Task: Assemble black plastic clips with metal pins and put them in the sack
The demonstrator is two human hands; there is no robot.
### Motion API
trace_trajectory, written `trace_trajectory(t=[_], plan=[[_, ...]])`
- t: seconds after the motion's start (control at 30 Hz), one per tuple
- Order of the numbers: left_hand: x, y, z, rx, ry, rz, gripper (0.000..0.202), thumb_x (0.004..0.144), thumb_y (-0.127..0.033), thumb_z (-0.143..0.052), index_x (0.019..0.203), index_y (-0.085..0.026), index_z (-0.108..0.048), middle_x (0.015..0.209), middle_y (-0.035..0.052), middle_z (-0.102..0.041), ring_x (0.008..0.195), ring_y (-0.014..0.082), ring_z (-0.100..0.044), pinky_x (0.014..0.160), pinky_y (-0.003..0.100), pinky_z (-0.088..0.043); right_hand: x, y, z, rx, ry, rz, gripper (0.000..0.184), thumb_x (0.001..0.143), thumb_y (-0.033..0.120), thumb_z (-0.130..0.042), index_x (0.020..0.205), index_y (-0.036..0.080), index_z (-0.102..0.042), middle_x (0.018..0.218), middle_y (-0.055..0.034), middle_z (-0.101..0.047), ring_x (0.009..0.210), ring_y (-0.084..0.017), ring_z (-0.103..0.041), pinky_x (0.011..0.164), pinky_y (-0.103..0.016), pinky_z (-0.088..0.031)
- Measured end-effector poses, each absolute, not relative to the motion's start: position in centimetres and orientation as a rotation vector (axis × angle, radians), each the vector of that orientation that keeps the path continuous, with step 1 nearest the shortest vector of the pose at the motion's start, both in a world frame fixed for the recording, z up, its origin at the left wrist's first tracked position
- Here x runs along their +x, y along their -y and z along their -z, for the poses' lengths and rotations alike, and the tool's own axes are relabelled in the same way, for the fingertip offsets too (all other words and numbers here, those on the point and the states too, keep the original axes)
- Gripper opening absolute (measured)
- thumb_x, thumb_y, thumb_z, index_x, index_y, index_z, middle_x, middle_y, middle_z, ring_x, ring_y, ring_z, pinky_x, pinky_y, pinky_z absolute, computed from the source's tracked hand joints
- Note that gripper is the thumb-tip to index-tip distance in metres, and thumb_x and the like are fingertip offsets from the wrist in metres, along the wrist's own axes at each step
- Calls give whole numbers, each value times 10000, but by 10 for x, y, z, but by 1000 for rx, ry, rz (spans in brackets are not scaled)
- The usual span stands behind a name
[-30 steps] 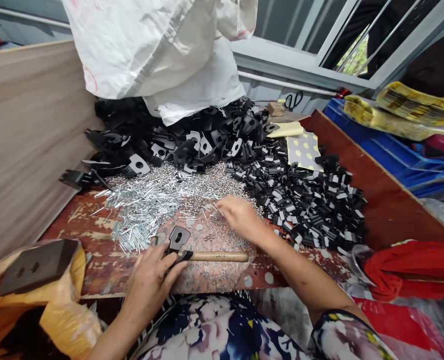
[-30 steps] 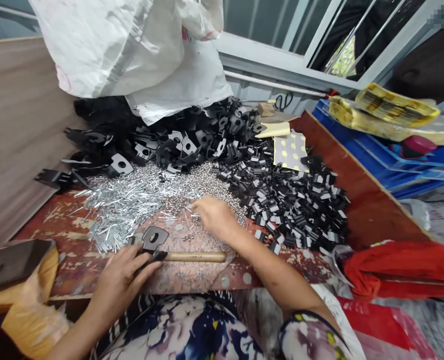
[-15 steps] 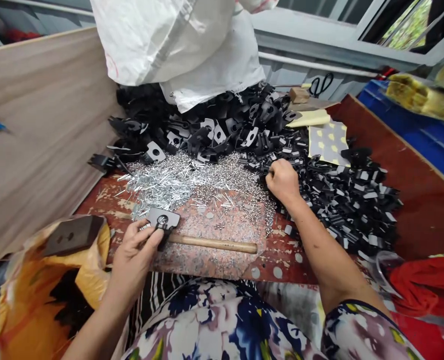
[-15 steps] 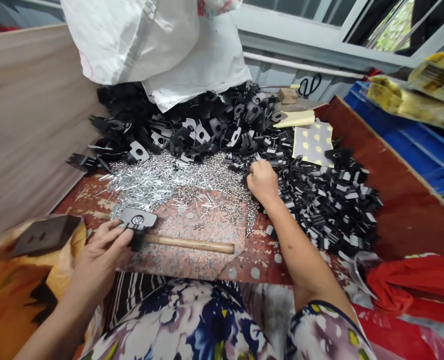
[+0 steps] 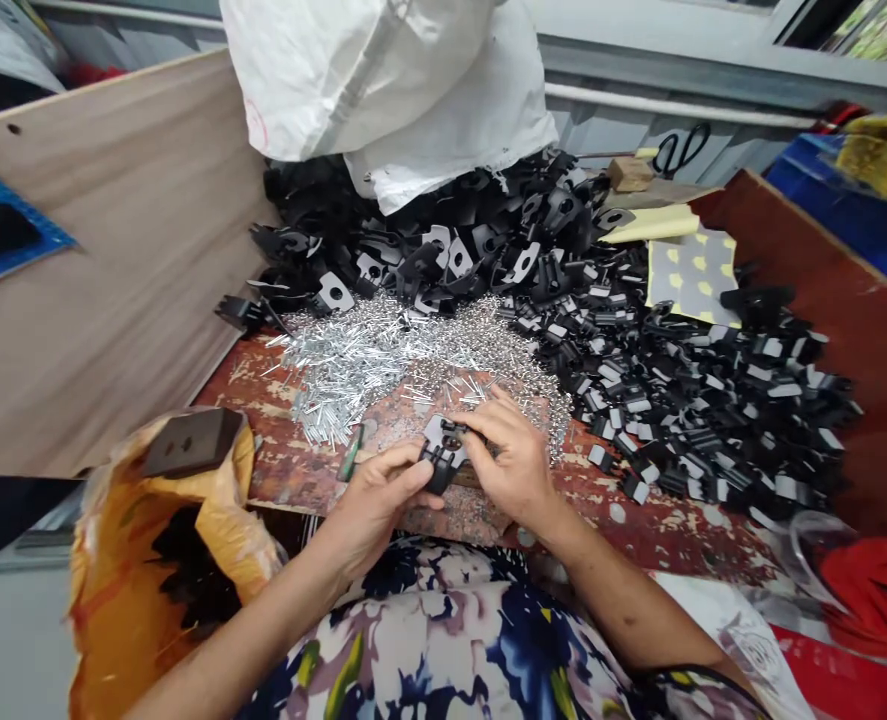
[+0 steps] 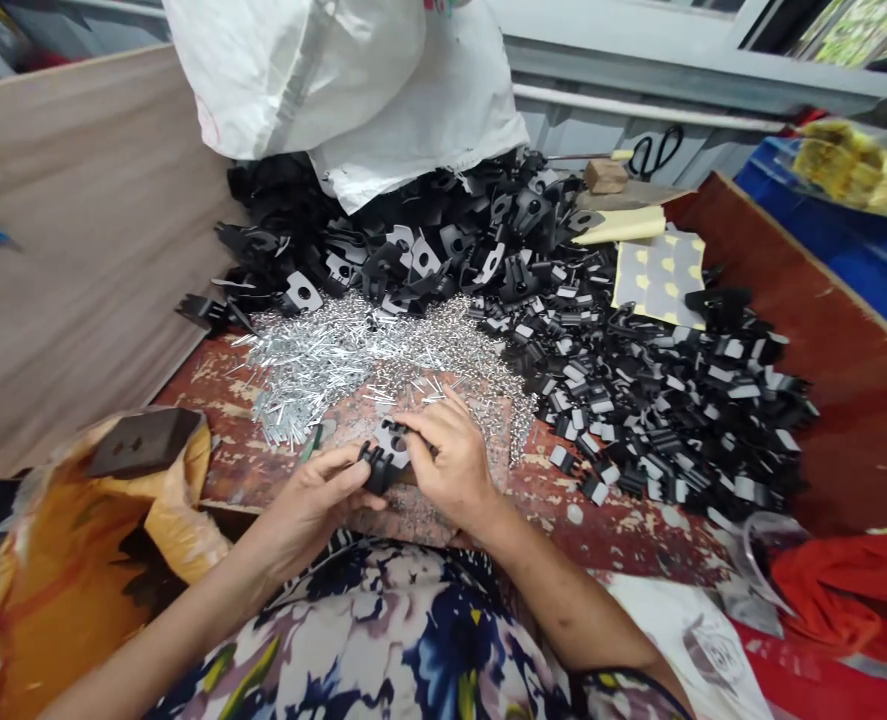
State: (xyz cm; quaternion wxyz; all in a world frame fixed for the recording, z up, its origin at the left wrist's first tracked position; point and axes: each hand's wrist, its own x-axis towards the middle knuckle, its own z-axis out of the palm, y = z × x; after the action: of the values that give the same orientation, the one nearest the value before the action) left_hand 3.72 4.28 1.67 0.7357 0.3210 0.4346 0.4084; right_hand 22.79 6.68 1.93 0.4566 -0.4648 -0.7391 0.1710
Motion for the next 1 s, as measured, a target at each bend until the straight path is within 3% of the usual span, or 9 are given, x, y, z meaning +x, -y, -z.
trace_trajectory(t=[0.2,0.5,0.67,0.83,0.93,1.0], plan=[[42,-44,-19,721,-876,-958,266,742,-410,-876,817,-164,-807,949,52,-612,765,131,-595,636,219,-587,215,-59,-11,-1078,1862,-368,284,921,93,-552,1038,268,-742,952,-4,-781,904,-183,-723,1225,-640,-286],[26,-34,-10,730,-826,-887,259,788,-410,-838,884,-171,-809,911,33,-640,625,113,-642,599,242,-585,210,-43,-8,-998,1802,-510,284,920,93,-585,1082,276,-730,958,1,-784,866,-177,-721,1223,-649,-289],[21,-31,-7,749,-802,-892,255,788,-412,-833,866,-170,-814,888,43,-611,706,144,-621,576,239,-579,204,-34,-4,-1027,1779,-553,269,909,85,-591,1038,271,-737,924,6,-781,835,-171,-717,1217,-617,-308],[18,-25,-3,908,-931,-952,224,797,-402,-819,821,-179,-806,1154,66,-543,699,106,-604,592,257,-594,196,-17,2,-1084,1742,-747,234,932,163,-590,1091,259,-732,975,-23,-784,902,-198,-730,1184,-543,-383],[8,-23,0,1021,-982,-918,238,829,-414,-785,814,-179,-813,1373,107,-486,841,166,-626,573,252,-582,200,-13,4,-1087,1774,-1013,299,950,196,-573,1201,267,-719,1090,-39,-787,1004,-213,-735,1142,-499,-437],[-3,-21,2,1033,-994,-875,235,838,-411,-780,808,-181,-815,1329,117,-551,859,183,-617,554,233,-550,211,-19,2,-1044,1909,-1133,334,953,186,-573,1231,303,-717,1077,-8,-792,987,-200,-737,1109,-487,-461]])
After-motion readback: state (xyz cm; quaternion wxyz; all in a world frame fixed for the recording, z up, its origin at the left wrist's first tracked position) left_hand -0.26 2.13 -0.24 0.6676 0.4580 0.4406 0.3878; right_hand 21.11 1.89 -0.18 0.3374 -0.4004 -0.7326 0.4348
